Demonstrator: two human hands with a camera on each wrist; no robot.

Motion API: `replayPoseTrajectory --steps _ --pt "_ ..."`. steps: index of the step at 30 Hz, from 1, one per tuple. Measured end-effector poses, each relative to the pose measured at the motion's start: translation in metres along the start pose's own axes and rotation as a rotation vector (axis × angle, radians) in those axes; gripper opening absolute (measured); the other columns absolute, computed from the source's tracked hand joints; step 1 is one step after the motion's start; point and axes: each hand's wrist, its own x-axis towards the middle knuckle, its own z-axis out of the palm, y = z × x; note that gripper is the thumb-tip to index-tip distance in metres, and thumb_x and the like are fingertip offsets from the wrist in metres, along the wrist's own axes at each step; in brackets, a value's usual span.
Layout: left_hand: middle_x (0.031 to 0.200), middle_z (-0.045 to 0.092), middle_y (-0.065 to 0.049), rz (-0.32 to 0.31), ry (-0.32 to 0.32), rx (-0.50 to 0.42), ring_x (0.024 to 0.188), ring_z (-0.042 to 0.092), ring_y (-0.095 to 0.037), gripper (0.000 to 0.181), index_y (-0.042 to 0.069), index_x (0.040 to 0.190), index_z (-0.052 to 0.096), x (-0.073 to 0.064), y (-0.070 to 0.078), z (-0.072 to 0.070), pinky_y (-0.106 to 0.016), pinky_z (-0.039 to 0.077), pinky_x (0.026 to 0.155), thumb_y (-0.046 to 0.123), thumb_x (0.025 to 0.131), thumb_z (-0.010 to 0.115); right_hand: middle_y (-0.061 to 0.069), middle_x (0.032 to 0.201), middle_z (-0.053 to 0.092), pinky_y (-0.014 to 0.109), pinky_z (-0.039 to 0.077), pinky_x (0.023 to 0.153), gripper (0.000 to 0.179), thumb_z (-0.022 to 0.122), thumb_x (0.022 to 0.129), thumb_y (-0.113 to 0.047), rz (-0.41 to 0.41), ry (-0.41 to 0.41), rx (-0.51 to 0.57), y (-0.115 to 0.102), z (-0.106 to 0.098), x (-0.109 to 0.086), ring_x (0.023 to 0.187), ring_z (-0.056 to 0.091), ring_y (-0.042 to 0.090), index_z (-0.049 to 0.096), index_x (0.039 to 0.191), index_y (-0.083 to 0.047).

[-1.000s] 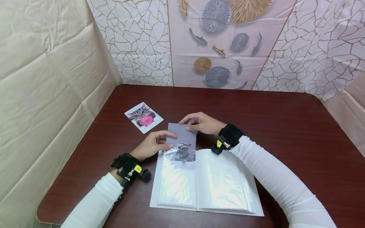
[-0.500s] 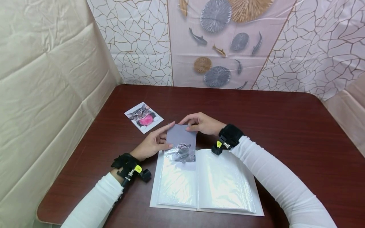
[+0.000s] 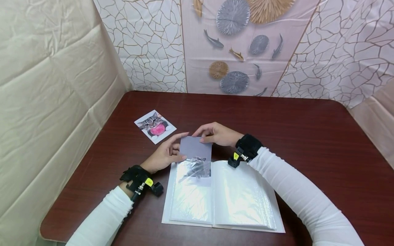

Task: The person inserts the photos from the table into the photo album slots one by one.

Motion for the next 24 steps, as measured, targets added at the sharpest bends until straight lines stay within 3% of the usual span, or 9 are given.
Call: replayPoseTrajectory --steps 7,17,24 --pt "0.077 0.057 -0.009 -0.014 0.001 0.000 0.060 0.055 -0.016 0.074 0.015 0.155 0.035 0.0001 -0.0010 -0.0007 -0.024 0.044 0.063 0.001 0.092 0.071 0.010 0.092 0.071 0.031 0.054 0.088 0.029 0.064 0.098 -0.003 0.004 -0.016 -0.009 -0.0006 0.0010 -0.0012 0.096 0.064 0.021 0.069 0.126 -0.007" --pt "0.090 0.070 -0.006 -0.012 -0.001 -0.018 0.067 0.060 -0.014 0.067 0.015 0.151 0.039 0.0002 -0.0013 -0.0001 -0.025 0.045 0.064 0.003 0.093 0.071 0.010 0.094 0.071 0.031 0.054 0.087 0.029 0.064 0.098 -0.004 0.004 -0.037 -0.033 -0.0034 0.0019 -0.0026 0.098 0.063 0.021 0.069 0.126 -0.008" --pt "0.078 0.059 -0.007 -0.006 -0.001 -0.003 0.057 0.047 -0.018 0.065 0.015 0.150 0.041 0.0000 -0.0012 -0.0011 -0.025 0.040 0.059 0.003 0.094 0.071 0.009 0.094 0.071 0.031 0.054 0.087 0.029 0.063 0.099 -0.004 0.000 -0.050 -0.051 -0.0018 0.0018 -0.0016 0.098 0.064 0.021 0.069 0.126 -0.008"
